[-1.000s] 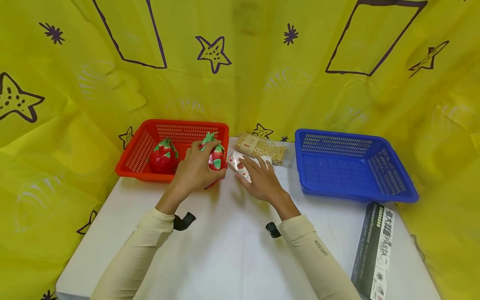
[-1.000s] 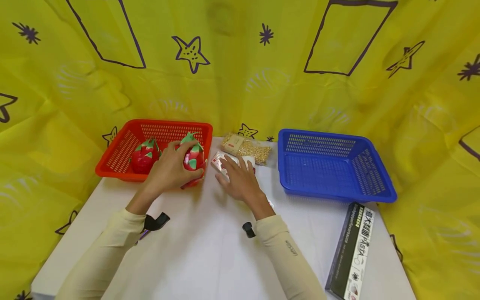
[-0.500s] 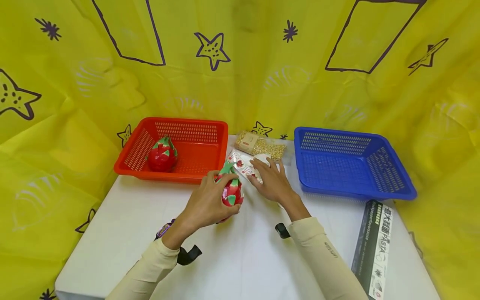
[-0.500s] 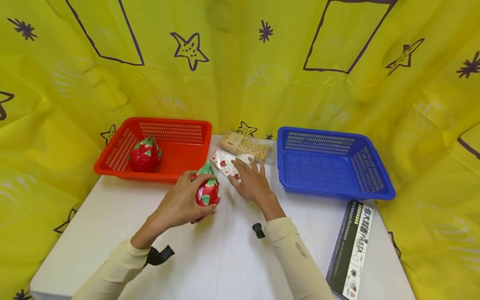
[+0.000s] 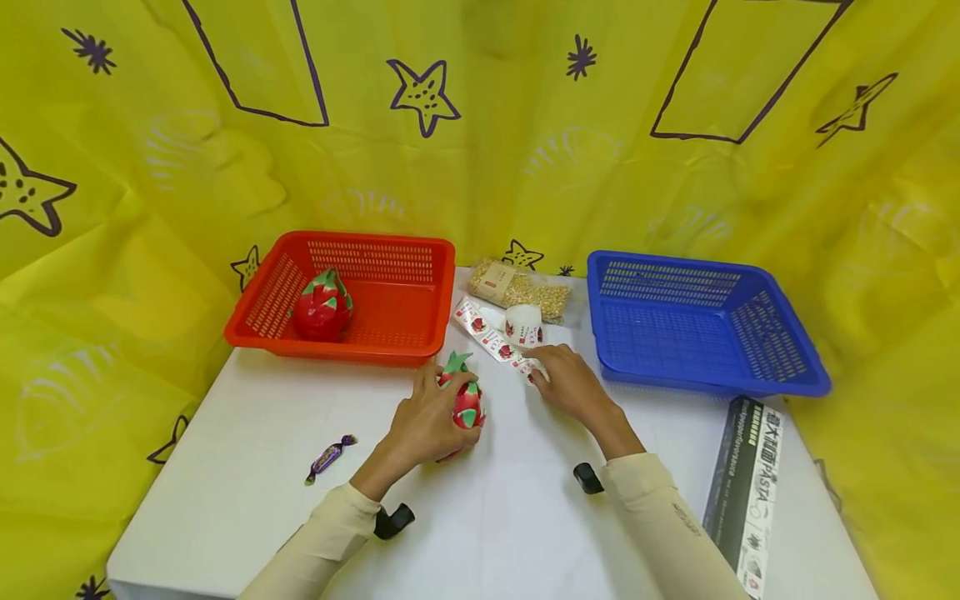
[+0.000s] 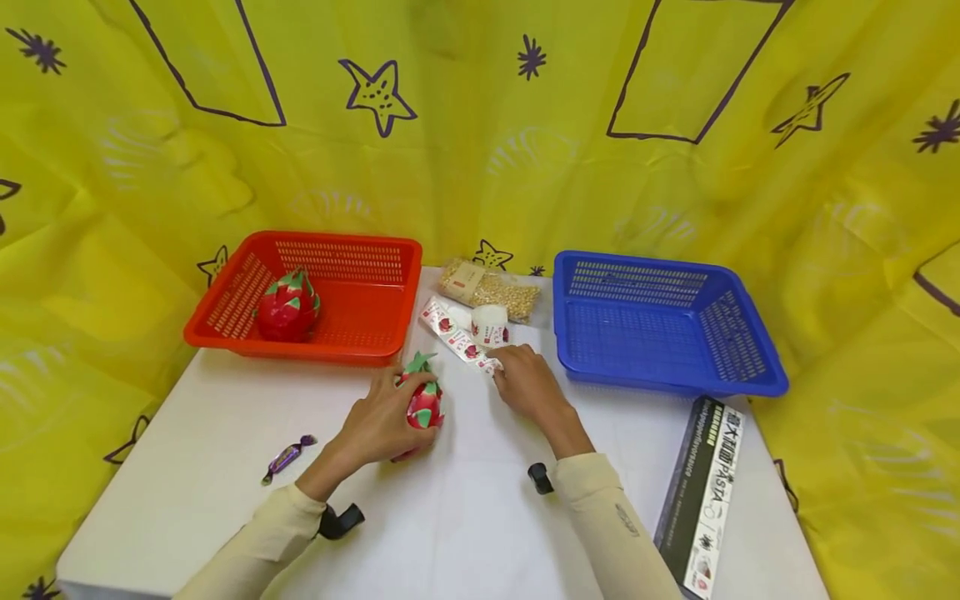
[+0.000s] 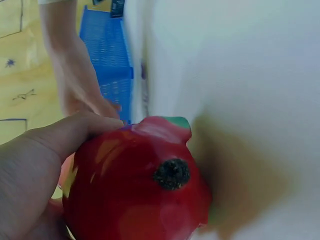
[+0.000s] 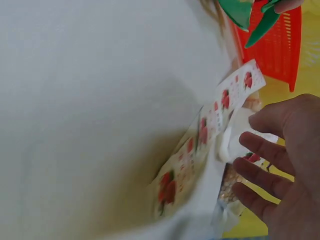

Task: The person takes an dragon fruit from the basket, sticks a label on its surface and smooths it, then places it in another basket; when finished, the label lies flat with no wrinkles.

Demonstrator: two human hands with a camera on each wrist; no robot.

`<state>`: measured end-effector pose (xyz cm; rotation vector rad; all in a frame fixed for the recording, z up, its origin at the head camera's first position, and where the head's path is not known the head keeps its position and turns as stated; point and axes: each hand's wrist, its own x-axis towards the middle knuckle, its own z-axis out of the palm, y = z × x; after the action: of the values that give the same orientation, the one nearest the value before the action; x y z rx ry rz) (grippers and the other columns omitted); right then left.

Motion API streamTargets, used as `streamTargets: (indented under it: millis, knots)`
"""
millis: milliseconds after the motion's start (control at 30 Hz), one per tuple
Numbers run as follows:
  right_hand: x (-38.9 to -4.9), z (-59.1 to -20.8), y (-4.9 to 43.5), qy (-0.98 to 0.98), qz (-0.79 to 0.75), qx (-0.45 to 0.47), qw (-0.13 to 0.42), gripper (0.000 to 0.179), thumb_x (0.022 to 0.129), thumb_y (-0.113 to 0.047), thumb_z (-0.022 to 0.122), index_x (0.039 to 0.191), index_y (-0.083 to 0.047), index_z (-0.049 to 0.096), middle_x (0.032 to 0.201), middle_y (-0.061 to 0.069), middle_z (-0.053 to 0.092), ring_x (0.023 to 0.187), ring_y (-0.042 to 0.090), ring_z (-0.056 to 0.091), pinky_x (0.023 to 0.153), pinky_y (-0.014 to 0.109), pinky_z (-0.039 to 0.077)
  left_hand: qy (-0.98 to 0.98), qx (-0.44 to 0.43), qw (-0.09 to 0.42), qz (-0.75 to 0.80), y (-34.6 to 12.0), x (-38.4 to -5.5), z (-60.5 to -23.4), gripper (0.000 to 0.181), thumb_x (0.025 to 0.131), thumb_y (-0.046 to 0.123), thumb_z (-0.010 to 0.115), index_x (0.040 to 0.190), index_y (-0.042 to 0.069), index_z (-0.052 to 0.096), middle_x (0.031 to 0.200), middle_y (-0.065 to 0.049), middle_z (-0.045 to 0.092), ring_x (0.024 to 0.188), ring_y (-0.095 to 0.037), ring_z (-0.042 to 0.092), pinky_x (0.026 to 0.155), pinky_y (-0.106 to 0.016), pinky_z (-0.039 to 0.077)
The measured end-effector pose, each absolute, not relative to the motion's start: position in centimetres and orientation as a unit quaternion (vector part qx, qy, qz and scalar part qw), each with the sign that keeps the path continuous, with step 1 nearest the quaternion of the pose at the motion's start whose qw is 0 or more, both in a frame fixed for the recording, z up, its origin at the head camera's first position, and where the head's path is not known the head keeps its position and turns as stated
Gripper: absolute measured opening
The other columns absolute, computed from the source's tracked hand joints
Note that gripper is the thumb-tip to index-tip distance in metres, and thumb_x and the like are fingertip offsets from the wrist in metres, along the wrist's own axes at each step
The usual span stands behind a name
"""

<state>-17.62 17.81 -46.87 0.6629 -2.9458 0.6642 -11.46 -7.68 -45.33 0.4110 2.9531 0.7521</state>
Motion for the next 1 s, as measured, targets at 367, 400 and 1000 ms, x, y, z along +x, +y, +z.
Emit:
streamTargets:
  millis: [367, 400, 1000]
  knots:
    - [-16.7, -48.7, 20.6, -0.969, 0.169, 0.175, -0.042, 0.041, 0.100, -0.010, 0.066, 0.140, -0.002, 0.067, 0.136, 0.021, 0.063, 0.126, 0.041, 0.054, 0.108, 0.056, 0.047, 0.945, 0.120, 0.110, 0.285, -8.6, -12.3, -44.6, 0.079, 0.083, 0.048, 0.087, 0.148, 0.018, 0.052, 0.152, -0.017, 0.040, 0.130, -0.033, 0.051, 0.085, -0.053, 0.059]
    - [-16.6, -48.8, 20.7, -0.970, 0.167, 0.174, -0.043, 0.041, 0.101, -0.012, 0.066, 0.140, -0.003, 0.067, 0.137, 0.021, 0.063, 0.126, 0.041, 0.054, 0.108, 0.056, 0.047, 0.938, 0.123, 0.122, 0.300, -8.9, -12.4, -44.5, 0.079, 0.083, 0.046, 0.087, 0.148, 0.019, 0.052, 0.153, -0.015, 0.040, 0.130, -0.031, 0.051, 0.088, -0.053, 0.059]
    - [-15.9, -50.3, 21.6, -0.973, 0.132, 0.184, 0.047, 0.029, 0.095, -0.015, 0.077, 0.123, -0.004, 0.075, 0.121, 0.014, 0.069, 0.111, 0.034, 0.059, 0.093, 0.050, 0.055, 0.905, 0.150, 0.157, 0.365, -10.1, -12.8, -44.1, 0.079, 0.087, 0.033, 0.086, 0.153, 0.012, 0.048, 0.161, -0.015, 0.035, 0.136, -0.033, 0.049, 0.102, -0.058, 0.055]
